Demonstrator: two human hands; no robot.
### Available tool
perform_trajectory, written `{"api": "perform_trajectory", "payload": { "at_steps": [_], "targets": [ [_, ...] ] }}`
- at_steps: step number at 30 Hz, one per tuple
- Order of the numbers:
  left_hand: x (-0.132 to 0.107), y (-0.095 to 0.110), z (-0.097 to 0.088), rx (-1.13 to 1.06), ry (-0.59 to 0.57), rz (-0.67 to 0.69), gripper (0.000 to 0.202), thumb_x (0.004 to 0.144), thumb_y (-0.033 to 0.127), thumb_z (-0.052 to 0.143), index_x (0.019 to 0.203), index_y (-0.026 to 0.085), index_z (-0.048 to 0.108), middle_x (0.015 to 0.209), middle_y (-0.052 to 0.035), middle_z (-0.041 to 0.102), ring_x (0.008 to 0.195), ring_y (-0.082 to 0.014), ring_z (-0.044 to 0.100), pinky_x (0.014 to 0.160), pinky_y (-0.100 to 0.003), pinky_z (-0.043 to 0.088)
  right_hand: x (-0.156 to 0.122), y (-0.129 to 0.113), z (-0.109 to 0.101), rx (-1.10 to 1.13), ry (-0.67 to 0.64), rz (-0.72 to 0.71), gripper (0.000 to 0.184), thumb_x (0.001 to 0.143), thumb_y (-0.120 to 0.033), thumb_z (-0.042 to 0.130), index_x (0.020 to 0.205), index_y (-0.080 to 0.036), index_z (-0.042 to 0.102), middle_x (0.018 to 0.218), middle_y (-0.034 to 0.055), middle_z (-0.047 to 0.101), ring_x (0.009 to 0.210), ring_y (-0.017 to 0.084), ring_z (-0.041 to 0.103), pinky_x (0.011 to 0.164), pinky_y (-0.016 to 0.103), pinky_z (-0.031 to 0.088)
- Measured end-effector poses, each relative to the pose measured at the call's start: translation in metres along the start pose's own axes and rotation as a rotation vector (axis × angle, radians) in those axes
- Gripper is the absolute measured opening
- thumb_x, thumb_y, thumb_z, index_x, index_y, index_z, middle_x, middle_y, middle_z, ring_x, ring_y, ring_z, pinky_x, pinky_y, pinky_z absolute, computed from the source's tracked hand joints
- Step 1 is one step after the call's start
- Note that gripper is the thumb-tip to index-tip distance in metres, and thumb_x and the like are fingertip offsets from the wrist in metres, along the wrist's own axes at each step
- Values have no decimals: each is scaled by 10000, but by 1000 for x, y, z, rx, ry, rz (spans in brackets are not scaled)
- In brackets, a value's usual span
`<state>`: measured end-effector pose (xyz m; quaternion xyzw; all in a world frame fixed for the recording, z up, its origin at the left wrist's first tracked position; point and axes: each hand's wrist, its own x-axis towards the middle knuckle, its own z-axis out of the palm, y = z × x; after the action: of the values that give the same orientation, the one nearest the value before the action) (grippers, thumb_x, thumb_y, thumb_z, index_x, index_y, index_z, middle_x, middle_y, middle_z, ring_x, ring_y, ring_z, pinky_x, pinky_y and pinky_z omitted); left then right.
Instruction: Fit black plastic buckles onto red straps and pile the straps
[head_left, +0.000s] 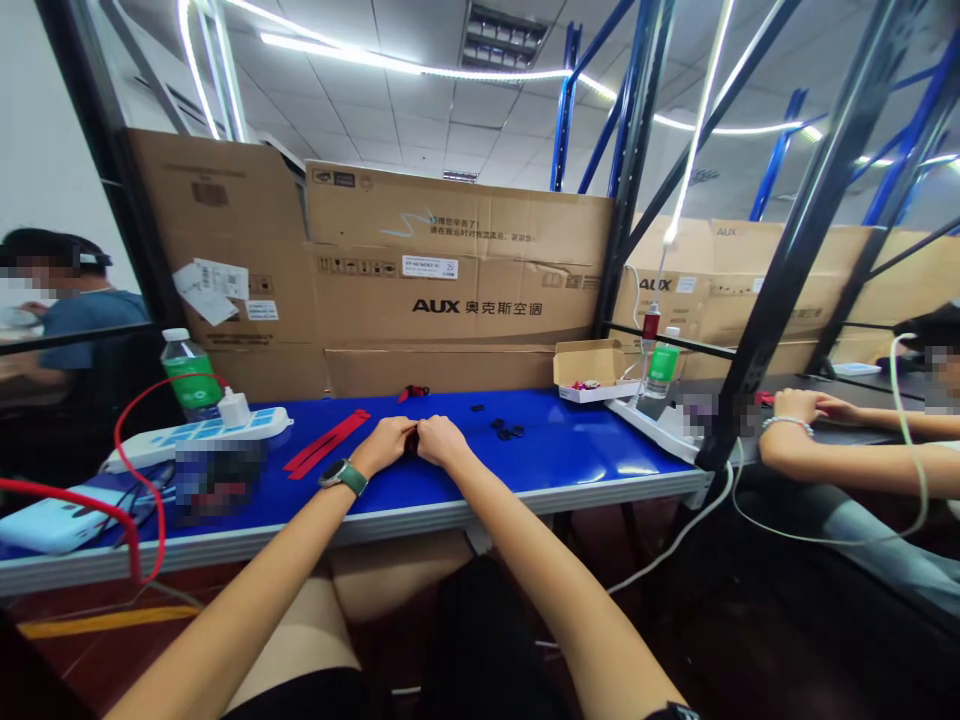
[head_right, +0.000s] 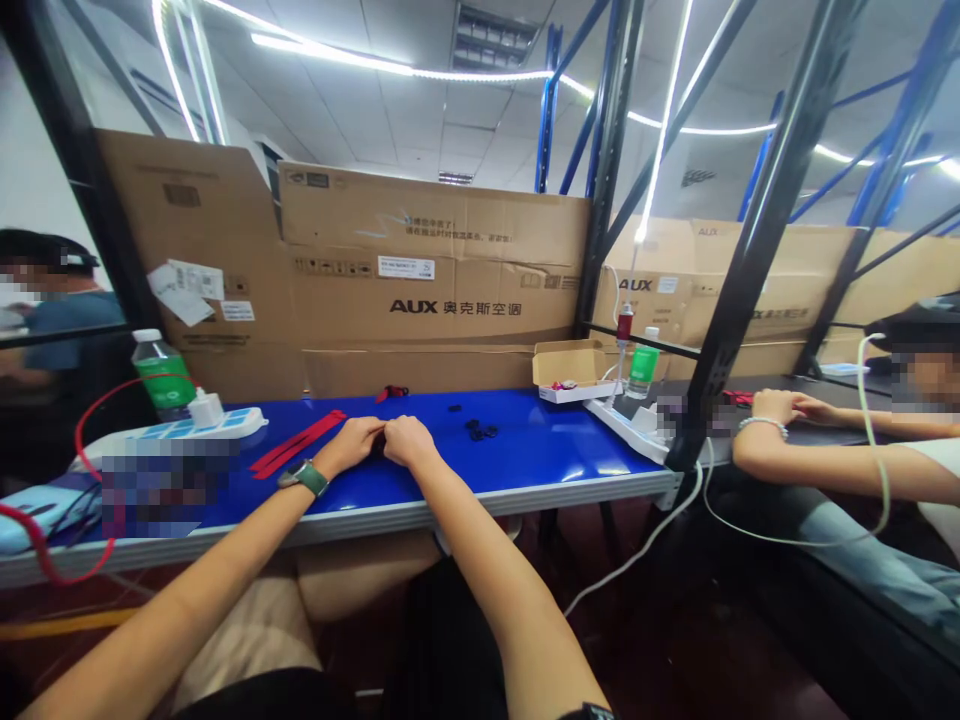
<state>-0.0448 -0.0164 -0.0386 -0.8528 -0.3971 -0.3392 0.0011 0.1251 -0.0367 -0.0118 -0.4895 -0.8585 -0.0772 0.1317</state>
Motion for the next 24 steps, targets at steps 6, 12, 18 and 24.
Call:
{"api": "perform_trajectory", "payload": {
  "at_steps": [6,12,18,24],
  "targets": [
    [2,6,-5,-181,118,-59,349,947,375,498,1072,195,771,942,-87,731,839,-217,662,803,-324,511,5,23,9,222,226,101,222,947,-242,524,1004,-160,722,996,140,756,961,236,709,813,263,464],
    [1,3,-11,-333,338,-141,277,817,429,686,930,197,788,996,-100,757,960,-251,682,859,-356,532,12,27,19,439,394,-12,141,925,-245,564,948,-205,697,868,59,743,812,185,674,723,235,420],
    [0,4,-12,-412,285,-248,176,739,355,719,743,179,733,769,-58,754,752,-229,686,748,-330,527,15,30,24,636,360,-187,142,848,-106,543,841,-187,660,734,0,663,684,145,584,665,224,389],
    [0,5,-13,-272,303,-199,108,833,270,565,826,198,645,761,-13,699,730,-186,645,703,-280,467,18,27,27,970,270,-126,172,943,-317,534,872,-192,629,792,-11,667,748,142,592,715,238,432]
  ]
}}
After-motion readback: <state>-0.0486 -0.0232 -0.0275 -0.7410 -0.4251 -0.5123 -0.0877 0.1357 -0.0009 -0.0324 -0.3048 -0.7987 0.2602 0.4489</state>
